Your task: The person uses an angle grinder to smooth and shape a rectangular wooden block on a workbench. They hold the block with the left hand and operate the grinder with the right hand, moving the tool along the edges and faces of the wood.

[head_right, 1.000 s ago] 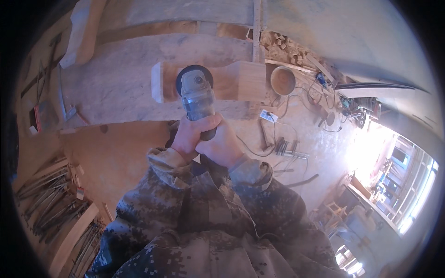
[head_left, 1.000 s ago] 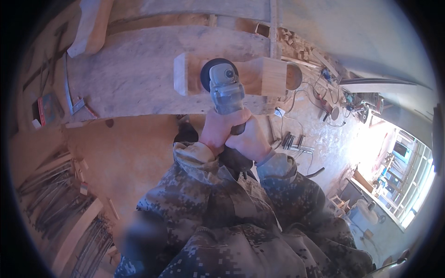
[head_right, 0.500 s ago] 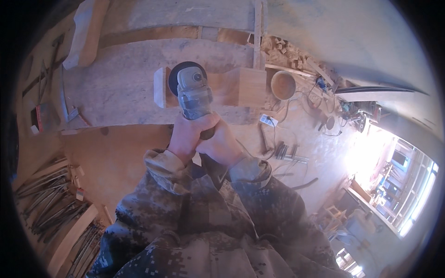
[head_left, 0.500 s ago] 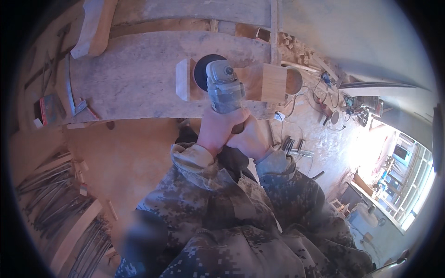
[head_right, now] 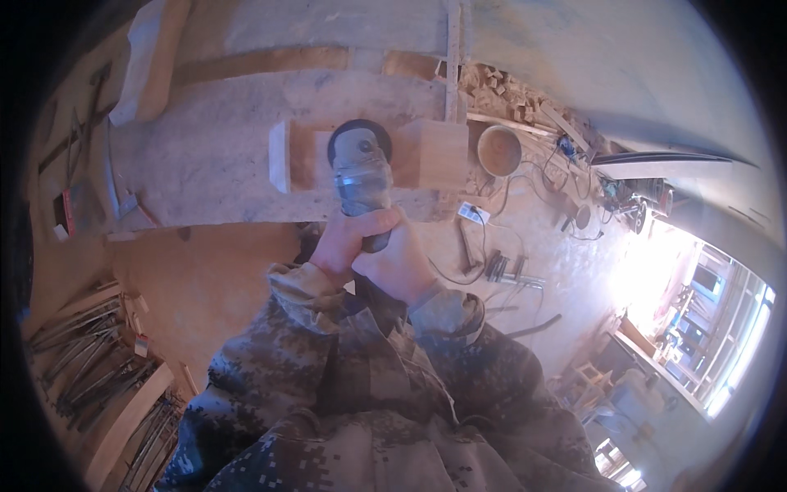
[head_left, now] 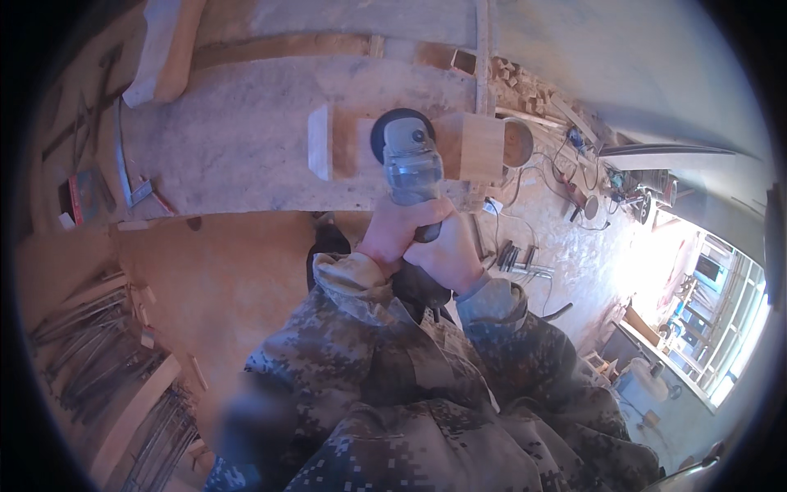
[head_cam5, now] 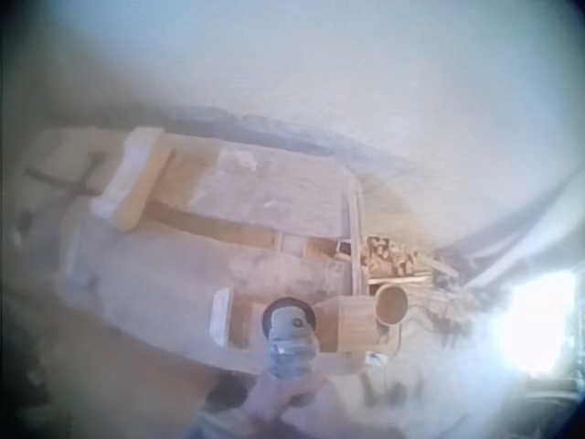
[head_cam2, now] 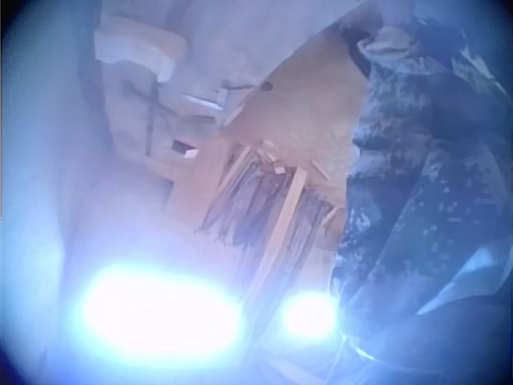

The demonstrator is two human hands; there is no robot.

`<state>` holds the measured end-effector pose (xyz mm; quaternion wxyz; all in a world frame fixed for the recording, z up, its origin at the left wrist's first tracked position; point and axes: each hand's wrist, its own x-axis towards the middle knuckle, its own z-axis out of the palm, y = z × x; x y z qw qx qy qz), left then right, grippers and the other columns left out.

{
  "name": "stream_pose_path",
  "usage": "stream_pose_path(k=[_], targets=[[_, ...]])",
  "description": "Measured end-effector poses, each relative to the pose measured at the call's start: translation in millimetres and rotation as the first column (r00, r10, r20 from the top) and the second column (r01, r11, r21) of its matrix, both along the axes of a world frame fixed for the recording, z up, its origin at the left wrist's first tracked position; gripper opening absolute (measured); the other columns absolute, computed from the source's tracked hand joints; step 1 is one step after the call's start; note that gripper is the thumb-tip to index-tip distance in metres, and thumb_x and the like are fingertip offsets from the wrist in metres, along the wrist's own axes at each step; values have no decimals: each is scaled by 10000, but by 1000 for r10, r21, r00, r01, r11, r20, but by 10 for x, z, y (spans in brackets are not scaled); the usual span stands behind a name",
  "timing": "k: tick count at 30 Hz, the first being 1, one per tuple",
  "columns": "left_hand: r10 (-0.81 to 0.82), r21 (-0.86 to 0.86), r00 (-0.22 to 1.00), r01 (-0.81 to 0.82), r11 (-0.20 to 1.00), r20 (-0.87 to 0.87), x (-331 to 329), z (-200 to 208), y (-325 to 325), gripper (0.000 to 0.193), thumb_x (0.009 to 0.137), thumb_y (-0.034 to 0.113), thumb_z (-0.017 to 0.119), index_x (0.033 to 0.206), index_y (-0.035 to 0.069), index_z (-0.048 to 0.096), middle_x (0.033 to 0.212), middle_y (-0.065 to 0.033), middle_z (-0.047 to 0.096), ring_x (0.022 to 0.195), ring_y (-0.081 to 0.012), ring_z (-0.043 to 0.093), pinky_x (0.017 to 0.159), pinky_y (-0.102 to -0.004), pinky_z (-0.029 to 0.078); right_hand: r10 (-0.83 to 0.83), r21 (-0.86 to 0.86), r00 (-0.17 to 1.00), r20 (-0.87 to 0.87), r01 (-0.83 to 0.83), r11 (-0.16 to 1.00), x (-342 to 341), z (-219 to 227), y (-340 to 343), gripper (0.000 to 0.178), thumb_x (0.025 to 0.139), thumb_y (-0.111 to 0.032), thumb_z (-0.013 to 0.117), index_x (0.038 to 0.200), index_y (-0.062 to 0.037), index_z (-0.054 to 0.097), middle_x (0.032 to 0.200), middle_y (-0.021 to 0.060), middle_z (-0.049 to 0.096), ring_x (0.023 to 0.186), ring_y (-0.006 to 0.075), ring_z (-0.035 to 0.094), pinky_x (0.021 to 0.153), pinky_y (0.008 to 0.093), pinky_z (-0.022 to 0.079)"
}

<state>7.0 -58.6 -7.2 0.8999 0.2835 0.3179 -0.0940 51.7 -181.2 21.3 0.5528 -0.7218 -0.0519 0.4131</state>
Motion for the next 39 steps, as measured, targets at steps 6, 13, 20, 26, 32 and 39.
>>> stream_pose_path(k=[6,13,20,26,32,39], targets=[[-21,245,996,-2,970,92,26,13,-55,226,839,124,835,1016,33,730,942,-26,724,817,-125,675,752,-316,548,-45,84,998,-40,48,995,-12,-29,-70,418,733,-18,811,1130,25,687,1022,45,730,952,138,695,826,309,573],[100,230,991,-78,970,-86,96,243,227,204,828,118,832,984,41,725,930,-33,725,781,-126,675,722,-314,548,-1,92,994,-108,11,996,139,16,234,589,705,19,794,1263,32,606,1126,104,713,1073,194,686,915,359,565],[73,143,991,-57,988,-113,92,146,170,212,834,135,834,991,42,726,927,-25,724,783,-122,679,729,-316,551,74,15,989,-126,-72,997,190,-43,168,570,690,6,784,1224,49,590,1083,107,707,1039,189,687,883,342,565],[23,16,998,-23,1000,-56,111,75,30,236,844,137,836,1027,32,731,953,-33,733,812,-123,684,749,-321,554,2,-5,999,-48,-2,1000,116,-55,-5,510,704,-11,788,1187,29,629,1056,70,703,995,150,683,858,328,570],[-6,69,999,9,998,-39,168,163,38,239,847,129,834,1039,29,733,956,-36,730,812,-130,685,744,-321,554,-32,50,999,10,31,998,96,-111,-70,538,716,-39,829,1220,19,648,1109,56,708,1021,135,678,889,323,564],[88,219,993,-69,973,-75,177,199,269,230,822,128,843,991,31,719,923,-31,722,778,-121,676,717,-313,551,47,60,998,-40,-45,997,224,-7,279,597,706,-14,827,1257,29,599,1157,103,698,1077,181,678,923,344,558]])
